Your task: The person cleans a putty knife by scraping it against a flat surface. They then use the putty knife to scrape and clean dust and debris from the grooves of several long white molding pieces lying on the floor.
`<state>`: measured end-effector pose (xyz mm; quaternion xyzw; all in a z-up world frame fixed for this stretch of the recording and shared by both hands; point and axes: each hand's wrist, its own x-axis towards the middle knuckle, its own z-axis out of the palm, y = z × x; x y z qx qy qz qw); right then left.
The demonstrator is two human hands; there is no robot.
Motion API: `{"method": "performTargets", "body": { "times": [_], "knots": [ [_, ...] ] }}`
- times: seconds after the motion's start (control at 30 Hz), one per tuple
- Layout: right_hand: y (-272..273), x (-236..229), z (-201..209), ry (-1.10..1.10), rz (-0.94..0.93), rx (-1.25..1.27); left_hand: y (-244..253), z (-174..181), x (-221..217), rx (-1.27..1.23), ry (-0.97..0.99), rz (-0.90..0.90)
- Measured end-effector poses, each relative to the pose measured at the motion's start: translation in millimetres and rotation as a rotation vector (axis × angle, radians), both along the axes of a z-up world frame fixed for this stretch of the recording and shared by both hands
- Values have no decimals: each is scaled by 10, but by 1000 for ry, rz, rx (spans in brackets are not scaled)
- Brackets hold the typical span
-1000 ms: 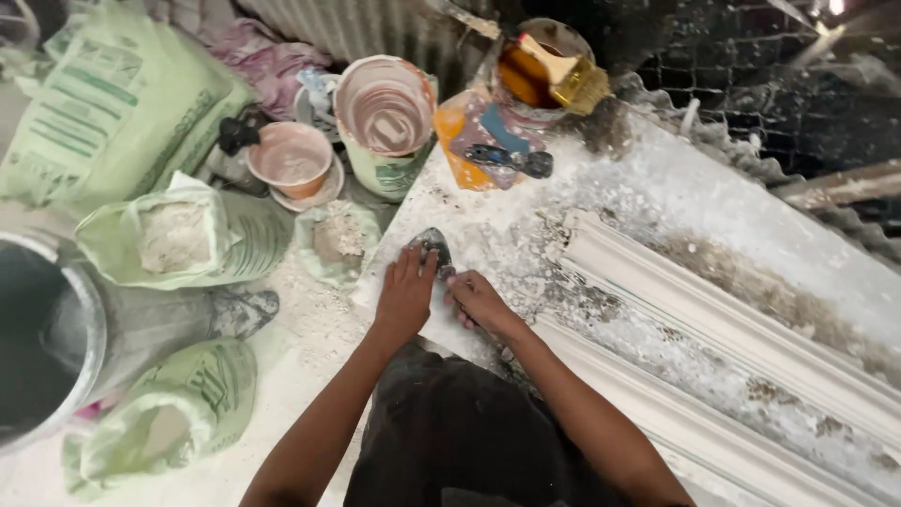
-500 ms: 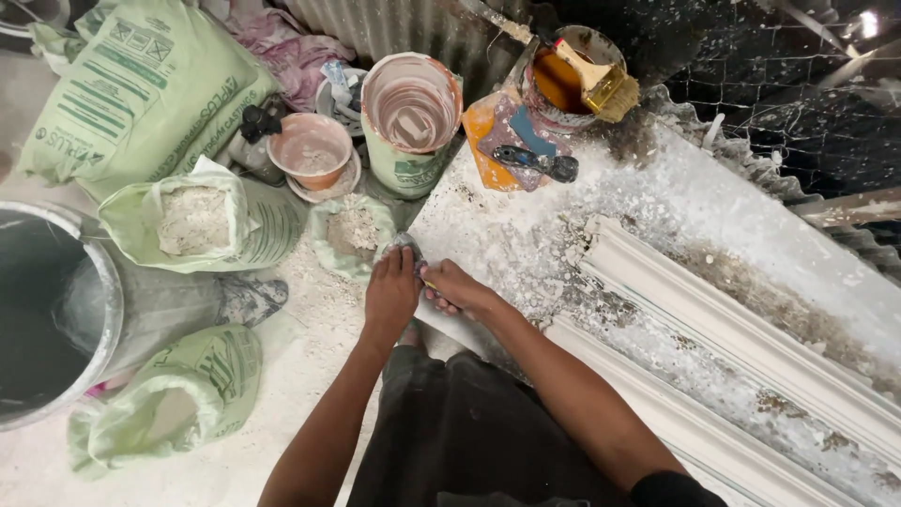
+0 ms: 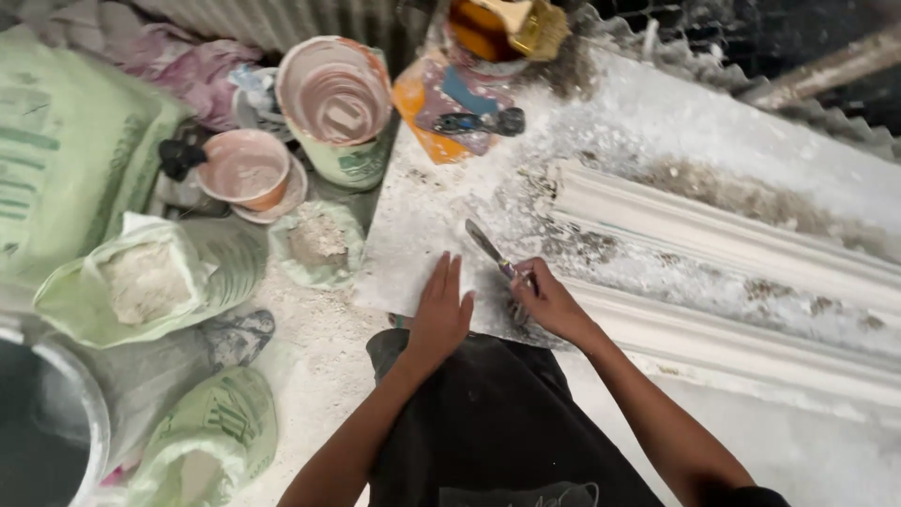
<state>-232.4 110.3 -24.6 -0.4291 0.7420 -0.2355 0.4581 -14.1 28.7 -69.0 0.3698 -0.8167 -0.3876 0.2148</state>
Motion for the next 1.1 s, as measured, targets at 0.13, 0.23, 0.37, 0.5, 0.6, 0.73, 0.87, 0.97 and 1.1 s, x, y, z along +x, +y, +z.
{"method": "performTargets", "body": {
  "times": [0.13,0.23,0.37,0.5,0.6,0.73,0.87,0.97,1.1],
  "knots": [
    [176,-88,224,109,-219,-55,-134,131,-209,-63,-3,-27],
    [276,-315,376,125,-336,-112,-267,275,-433,-73,13,-43],
    [396,-604,502,203,-339,-71,-275,343,-678,-65,-18,-71],
    [443,-729,841,205,-204,-95,-31,334,-887,-32,-37,-50],
    [628,-957,814,278,-20,-143,312,209,-1060,-66,-58,2],
    [896,-1248,706,327,114,-101,775,113,-1296,-17,-86,97],
    [1064,-1531,446,348,261,-47,1086,134,-1502,-141,-175,124],
    [1075,-1613,325,374,362,-24,1229,90,-1545,-252,-228,142],
    [1034,-1730,132,451,464,-45,1312,-38,-1649,-364,-303,184]
  ]
}}
